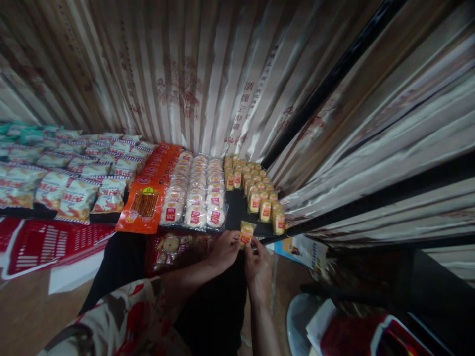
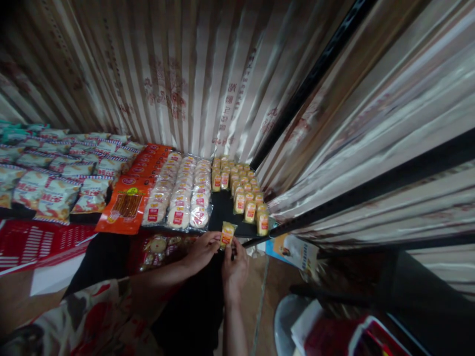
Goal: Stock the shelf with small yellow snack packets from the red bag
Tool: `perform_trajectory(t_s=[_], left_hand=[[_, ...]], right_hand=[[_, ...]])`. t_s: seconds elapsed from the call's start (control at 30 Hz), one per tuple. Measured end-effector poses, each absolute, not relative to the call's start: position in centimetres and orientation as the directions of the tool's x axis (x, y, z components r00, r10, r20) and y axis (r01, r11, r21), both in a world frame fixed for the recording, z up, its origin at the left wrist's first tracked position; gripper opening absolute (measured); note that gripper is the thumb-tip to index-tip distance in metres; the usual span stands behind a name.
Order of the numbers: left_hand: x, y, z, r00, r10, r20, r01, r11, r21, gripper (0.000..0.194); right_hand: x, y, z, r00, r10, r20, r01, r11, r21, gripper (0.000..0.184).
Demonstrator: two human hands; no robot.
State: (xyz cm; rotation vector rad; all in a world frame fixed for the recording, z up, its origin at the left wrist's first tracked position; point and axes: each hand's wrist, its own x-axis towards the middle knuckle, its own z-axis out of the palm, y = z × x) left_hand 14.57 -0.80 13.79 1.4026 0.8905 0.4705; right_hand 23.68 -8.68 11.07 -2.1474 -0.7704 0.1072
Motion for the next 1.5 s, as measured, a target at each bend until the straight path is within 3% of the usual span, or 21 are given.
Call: perform_trajectory(t_s=[0.43, 0.7, 1.27, 1.5], left_hand=[[21.6, 0.6, 14.8, 0.669, 0.721, -0.181, 0.251, 0.010, 0.968, 0.037], [24.2, 0.8, 14.3, 0.662, 0.722, -0.203, 0.262, 0.031, 0.965, 0.036], [25.2, 1.2, 12.9, 0.665, 0.713, -0.222, 0.263, 0.055, 0.963, 0.042], [25.1, 1.1, 13.0, 0.666, 0.718, -0.202, 0.262, 0.029, 0.965, 0.043]], right_hand=[[29.0, -6.6, 11.4, 0.863, 0.468, 0.192, 0.449, -0.534, -0.716, 0.067], [29.7, -5.7, 10.8, 0.871, 0.400, 0.285, 0.476, -0.542, -0.692, 0.069], [29.8, -5.6, 9.9, 0.829, 0.499, 0.252, 0.515, -0.507, -0.691, 0.068], [29.9, -6.0, 8.7, 0.771, 0.516, 0.374, 0.613, -0.438, -0.658, 0.056]])
